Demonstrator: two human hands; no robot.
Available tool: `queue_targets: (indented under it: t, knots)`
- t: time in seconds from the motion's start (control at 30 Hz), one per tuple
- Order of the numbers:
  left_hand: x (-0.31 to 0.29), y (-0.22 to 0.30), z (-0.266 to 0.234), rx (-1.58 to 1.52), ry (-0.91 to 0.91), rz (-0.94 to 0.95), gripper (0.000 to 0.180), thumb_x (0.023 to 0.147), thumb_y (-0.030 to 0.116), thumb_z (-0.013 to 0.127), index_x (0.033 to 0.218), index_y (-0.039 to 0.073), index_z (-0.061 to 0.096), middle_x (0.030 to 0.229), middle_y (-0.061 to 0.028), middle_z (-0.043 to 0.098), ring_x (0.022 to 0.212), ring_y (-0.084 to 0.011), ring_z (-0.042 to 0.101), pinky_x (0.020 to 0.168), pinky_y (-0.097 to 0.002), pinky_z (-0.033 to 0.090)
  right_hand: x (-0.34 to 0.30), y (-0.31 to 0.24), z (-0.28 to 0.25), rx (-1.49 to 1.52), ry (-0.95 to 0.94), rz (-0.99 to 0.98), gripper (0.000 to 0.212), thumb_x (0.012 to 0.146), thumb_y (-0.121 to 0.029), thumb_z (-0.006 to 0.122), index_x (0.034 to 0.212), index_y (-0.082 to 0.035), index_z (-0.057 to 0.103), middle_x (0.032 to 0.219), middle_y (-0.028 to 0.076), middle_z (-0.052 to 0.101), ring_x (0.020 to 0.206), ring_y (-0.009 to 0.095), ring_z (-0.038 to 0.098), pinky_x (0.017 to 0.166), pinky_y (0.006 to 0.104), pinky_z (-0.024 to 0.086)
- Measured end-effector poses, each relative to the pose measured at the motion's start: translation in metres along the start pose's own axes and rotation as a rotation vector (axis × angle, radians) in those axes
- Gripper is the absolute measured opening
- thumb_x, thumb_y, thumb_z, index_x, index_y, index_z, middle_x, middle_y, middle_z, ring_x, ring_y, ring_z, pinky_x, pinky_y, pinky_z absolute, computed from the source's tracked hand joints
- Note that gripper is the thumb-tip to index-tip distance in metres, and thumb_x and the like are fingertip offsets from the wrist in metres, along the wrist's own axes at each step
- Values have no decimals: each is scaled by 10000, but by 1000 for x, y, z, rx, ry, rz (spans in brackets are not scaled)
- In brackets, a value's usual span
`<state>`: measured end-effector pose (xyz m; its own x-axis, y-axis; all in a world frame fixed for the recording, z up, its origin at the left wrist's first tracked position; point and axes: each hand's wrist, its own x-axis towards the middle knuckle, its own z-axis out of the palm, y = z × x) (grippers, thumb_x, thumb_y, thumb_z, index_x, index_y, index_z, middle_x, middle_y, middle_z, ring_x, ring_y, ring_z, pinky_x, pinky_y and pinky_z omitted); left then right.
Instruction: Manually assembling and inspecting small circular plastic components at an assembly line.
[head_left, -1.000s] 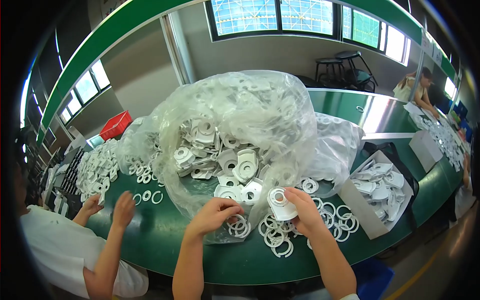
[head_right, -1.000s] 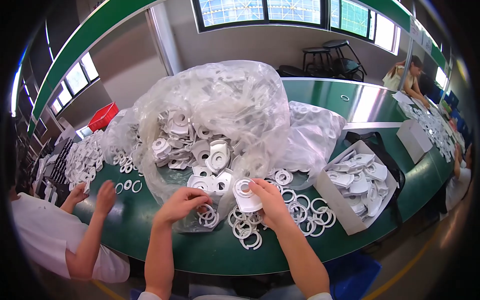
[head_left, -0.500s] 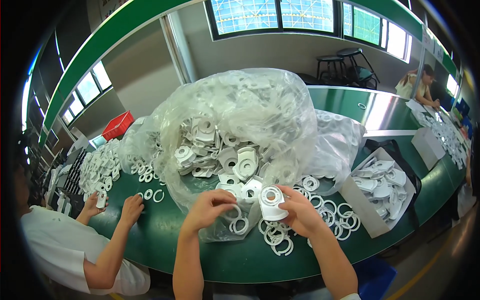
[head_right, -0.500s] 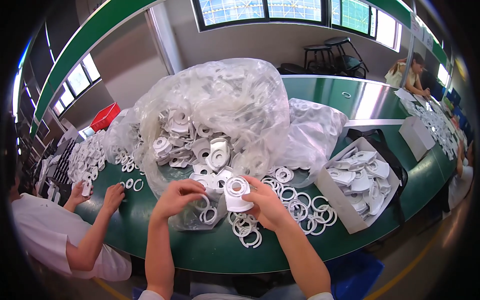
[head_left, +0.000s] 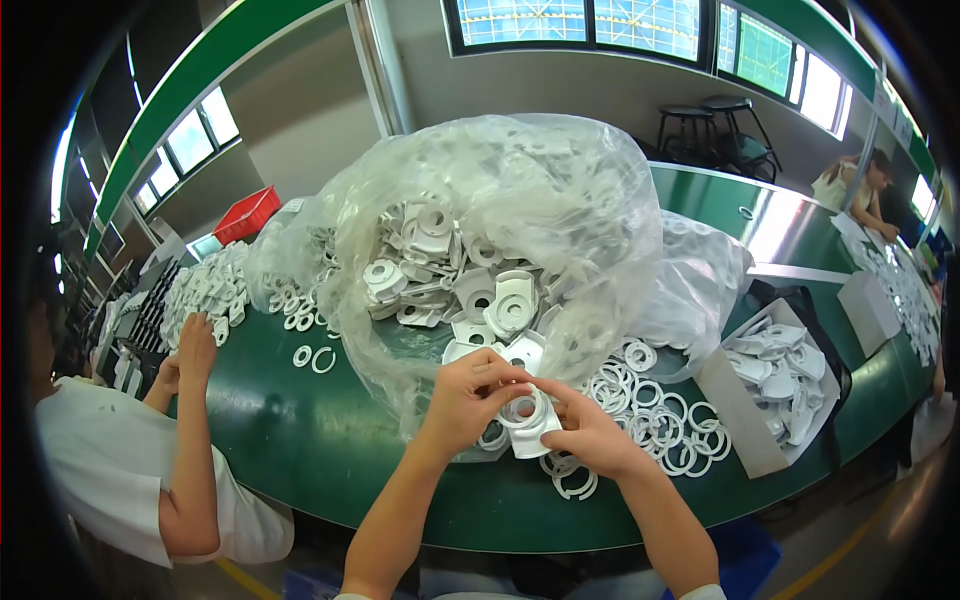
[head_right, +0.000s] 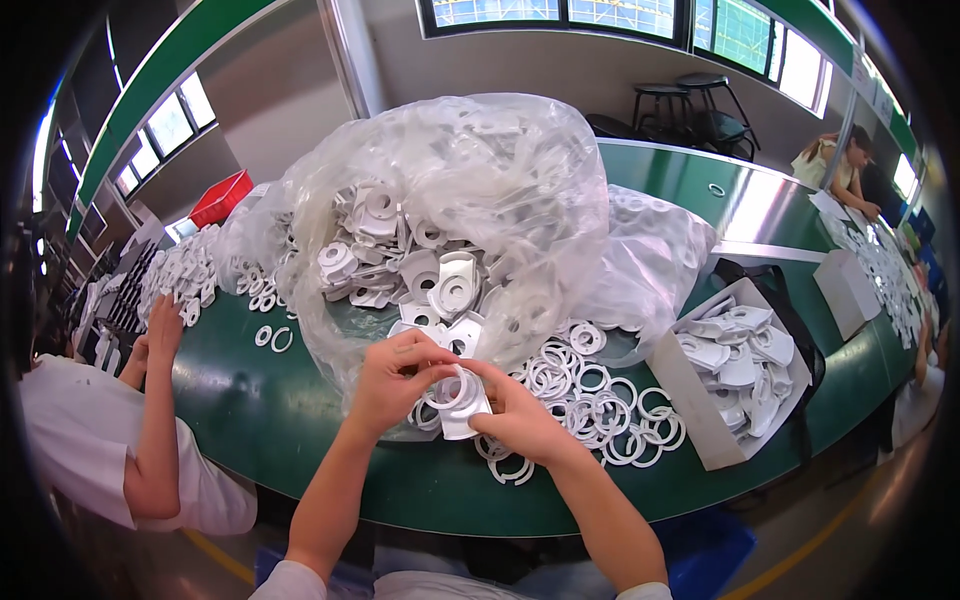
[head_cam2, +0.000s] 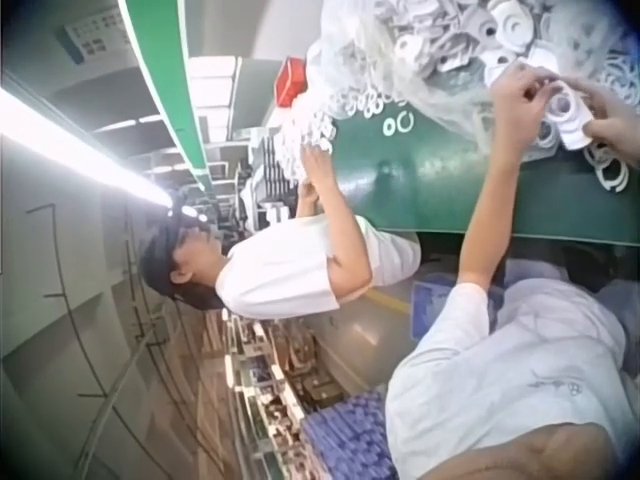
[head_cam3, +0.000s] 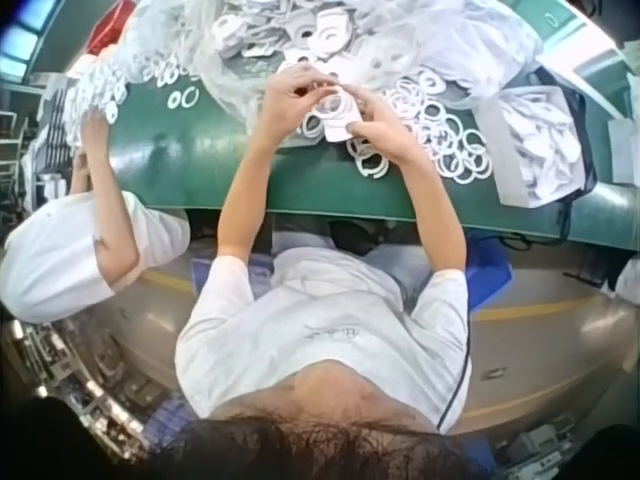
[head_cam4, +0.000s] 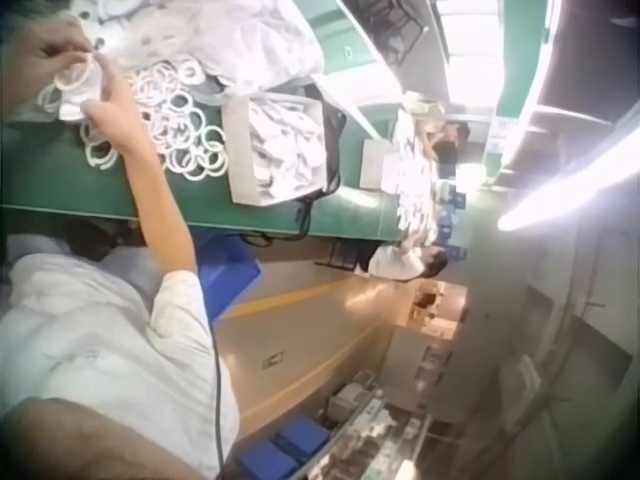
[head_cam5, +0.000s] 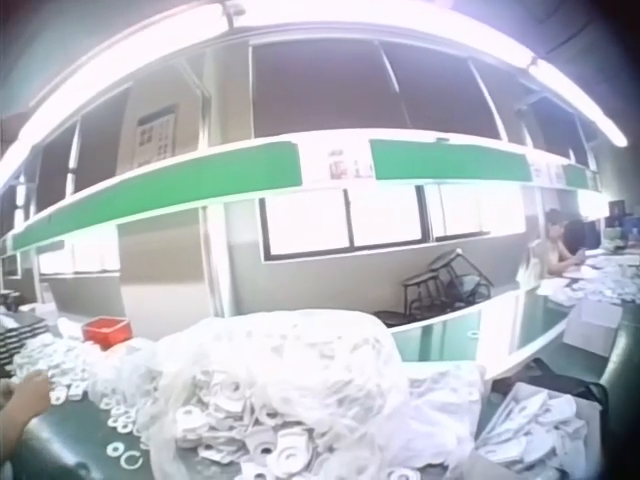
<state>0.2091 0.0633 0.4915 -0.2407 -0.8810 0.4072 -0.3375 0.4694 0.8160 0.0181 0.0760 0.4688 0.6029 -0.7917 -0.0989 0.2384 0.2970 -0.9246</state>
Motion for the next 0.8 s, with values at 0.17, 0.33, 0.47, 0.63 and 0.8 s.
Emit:
queue_targets:
  t: [0.17,0.33,0.47,0.63,0.8]
  knots:
    - [-2,-3,3,113,13,106,196,704,10,739,889,68,714,732,-35,576,620,-106,553,538,-233,417,-1,-1,2,-84,-23,-14,731,713,70,531,1402,-29,309,1032,64,586,895,102,547,766,230,428]
    - [-3,-3,5,212,-7,160,195,720,51,730,911,84,709,739,-35,550,620,-150,576,536,-261,447,-2,-3,3,-134,-31,-17,726,715,64,535,1399,-33,314,1039,72,585,903,105,543,771,232,427]
    - [-5,-6,12,182,11,191,232,688,24,747,910,81,714,737,-41,575,602,-148,561,527,-263,442,0,4,-1,-107,11,-34,700,740,62,537,1397,-35,315,1032,81,583,906,105,542,764,229,429]
    - [-5,-2,12,278,34,239,216,750,50,707,964,62,688,783,-53,555,645,-179,610,574,-287,493,1,6,-1,-219,16,-88,609,824,51,529,1389,-28,315,1033,77,585,891,90,548,734,223,444]
    - [-5,-3,16,304,108,264,246,694,49,747,933,93,706,742,-36,571,592,-154,555,520,-272,449,4,10,2,-171,26,-132,598,838,69,507,1394,-28,308,1020,68,590,876,85,553,730,222,448]
